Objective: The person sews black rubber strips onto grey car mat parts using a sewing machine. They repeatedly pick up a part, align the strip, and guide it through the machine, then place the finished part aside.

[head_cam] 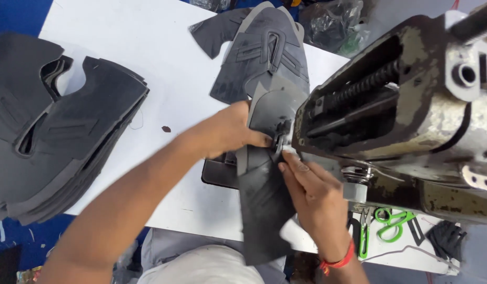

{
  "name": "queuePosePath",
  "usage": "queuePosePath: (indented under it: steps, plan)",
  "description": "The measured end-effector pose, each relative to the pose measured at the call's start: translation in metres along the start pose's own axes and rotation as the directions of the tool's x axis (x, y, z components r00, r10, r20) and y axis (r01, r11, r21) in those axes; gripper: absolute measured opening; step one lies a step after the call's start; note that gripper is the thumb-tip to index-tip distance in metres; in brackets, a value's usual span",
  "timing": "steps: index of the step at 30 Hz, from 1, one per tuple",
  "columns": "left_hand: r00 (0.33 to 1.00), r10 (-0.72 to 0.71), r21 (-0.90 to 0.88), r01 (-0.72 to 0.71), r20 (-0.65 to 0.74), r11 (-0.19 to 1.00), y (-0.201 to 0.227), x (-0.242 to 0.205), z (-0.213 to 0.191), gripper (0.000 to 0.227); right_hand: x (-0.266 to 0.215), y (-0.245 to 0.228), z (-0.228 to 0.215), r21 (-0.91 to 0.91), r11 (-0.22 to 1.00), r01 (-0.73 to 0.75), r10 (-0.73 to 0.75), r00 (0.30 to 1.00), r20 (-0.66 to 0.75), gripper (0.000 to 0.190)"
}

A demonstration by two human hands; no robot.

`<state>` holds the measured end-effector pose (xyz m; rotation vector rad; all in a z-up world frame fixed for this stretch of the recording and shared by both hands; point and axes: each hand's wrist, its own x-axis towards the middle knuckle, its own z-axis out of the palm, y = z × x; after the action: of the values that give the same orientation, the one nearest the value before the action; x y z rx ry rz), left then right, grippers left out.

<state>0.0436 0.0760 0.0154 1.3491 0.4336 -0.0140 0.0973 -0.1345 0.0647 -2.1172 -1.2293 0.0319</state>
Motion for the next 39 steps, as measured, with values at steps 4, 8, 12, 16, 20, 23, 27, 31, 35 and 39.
queuePosePath:
  steps: [4, 8, 12, 16, 20, 23, 27, 31, 35, 39]
  plan:
    - [0.99, -0.128, 0.206, 0.114, 0.054, 0.972, 0.023, 0.023, -0.01, 0.055, -0.008, -0.005, 0.008, -0.01, 1.0, -0.017, 0.016, 0.998, -0.057, 0.027]
    - [0.987, -0.101, 0.253, 0.068, 0.123, 0.965, 0.022, 0.031, -0.015, 0.053, -0.015, -0.01, 0.016, 0.186, 0.962, -0.2, 0.214, 0.975, -0.062, 0.028]
    - [0.998, -0.067, 0.041, 0.068, -0.018, 0.997, 0.007, -0.007, -0.014, 0.057, -0.017, -0.01, 0.02, 0.24, 0.932, -0.272, 0.289, 0.957, -0.038, 0.031]
    - [0.999, 0.042, -0.165, -0.039, 0.013, 0.986, -0.01, -0.046, 0.006, 0.068, -0.019, -0.007, 0.024, 0.226, 0.935, -0.273, 0.293, 0.955, -0.057, 0.031]
    - [0.984, 0.143, 0.155, -0.126, -0.102, 0.98, -0.012, -0.056, 0.011, 0.079, -0.027, 0.002, 0.031, 0.356, 0.865, -0.353, 0.379, 0.925, -0.005, 0.03]
    - [0.982, 0.147, 0.236, -0.116, -0.122, 0.965, -0.012, -0.055, 0.012, 0.08, -0.027, 0.01, 0.026, 0.623, 0.614, -0.485, 0.518, 0.843, 0.145, 0.028]
    - [0.972, 0.193, 0.246, -0.156, -0.132, 0.957, -0.015, -0.057, 0.013, 0.083, -0.037, 0.012, 0.03, 0.64, 0.589, -0.493, 0.519, 0.838, 0.168, 0.035]
    - [0.955, 0.268, 0.204, -0.239, -0.128, 0.949, -0.015, -0.062, 0.014, 0.085, -0.044, 0.011, 0.037, 0.533, 0.701, -0.473, 0.495, 0.862, 0.113, 0.039]
    - [0.956, 0.271, 0.134, -0.255, -0.11, 0.958, -0.011, -0.06, 0.014, 0.083, -0.044, 0.007, 0.041, 0.518, 0.714, -0.471, 0.511, 0.856, 0.074, 0.039]
    - [0.976, 0.201, 0.022, -0.2, -0.089, 0.98, -0.012, -0.056, 0.011, 0.077, -0.042, 0.004, 0.046, 0.532, 0.704, -0.471, 0.527, 0.848, 0.054, 0.039]
